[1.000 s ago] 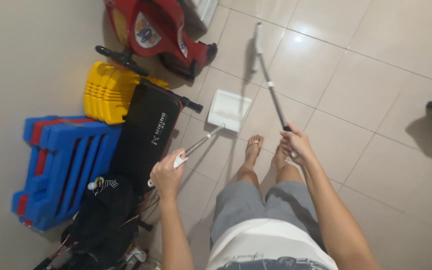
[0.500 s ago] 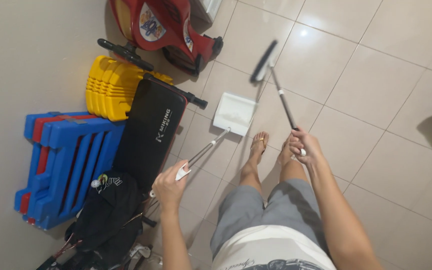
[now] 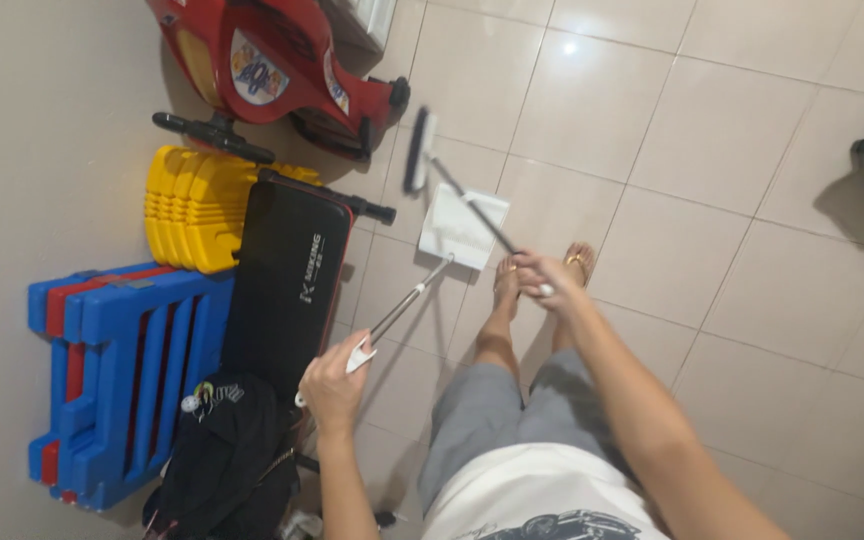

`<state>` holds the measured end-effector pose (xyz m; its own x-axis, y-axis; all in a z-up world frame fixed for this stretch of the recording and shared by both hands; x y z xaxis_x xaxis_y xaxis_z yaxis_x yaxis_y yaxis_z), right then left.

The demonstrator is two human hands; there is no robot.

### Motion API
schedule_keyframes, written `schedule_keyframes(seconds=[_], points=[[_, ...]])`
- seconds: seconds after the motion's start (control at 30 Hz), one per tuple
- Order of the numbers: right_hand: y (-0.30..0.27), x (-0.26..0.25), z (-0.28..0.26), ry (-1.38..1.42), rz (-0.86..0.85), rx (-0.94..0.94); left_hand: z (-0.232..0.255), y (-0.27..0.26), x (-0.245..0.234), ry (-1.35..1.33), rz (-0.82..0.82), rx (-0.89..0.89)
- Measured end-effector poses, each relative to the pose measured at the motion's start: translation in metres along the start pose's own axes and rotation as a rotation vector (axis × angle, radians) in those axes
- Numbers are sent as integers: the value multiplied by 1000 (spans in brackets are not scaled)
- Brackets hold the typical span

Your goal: Sweeping the floor with a small broom and dustpan in a bedroom area.

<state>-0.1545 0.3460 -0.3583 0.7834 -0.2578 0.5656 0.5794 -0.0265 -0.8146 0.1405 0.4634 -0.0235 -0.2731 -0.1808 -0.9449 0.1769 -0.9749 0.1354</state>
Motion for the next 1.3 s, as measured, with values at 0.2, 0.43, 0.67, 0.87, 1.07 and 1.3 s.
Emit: schedule_keyframes(seconds=[0.2, 0.43, 0.67, 0.87, 1.07, 1.3], points=[[-97, 38, 18, -64, 244, -123, 2, -3, -2, -12, -9, 5], [55, 55, 64, 82, -142, 55, -1, -11, -6, -41, -26, -20], [63, 68, 45, 6, -47, 31, 2, -8, -6, -28, -43, 28], [-50, -18, -4, 25, 90, -58, -3, -3, -7, -38, -28, 38], [-135, -5, 9, 6, 293, -179, -9, -5, -5, -2, -35, 16], [-64, 16, 49, -188, 165, -95, -19, -6, -2, 11, -57, 25]])
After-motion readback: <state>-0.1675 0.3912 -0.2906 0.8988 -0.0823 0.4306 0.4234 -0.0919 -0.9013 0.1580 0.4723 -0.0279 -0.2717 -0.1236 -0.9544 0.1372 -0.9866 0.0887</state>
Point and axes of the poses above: each hand's wrist, its own y-axis towards the middle knuckle, its own x-axis out of the palm, z = x × y, the point moved 6 cm from there along y, towards the middle knuckle, and after that the axes turned 11 degrees about x, right-handed, at the moved point
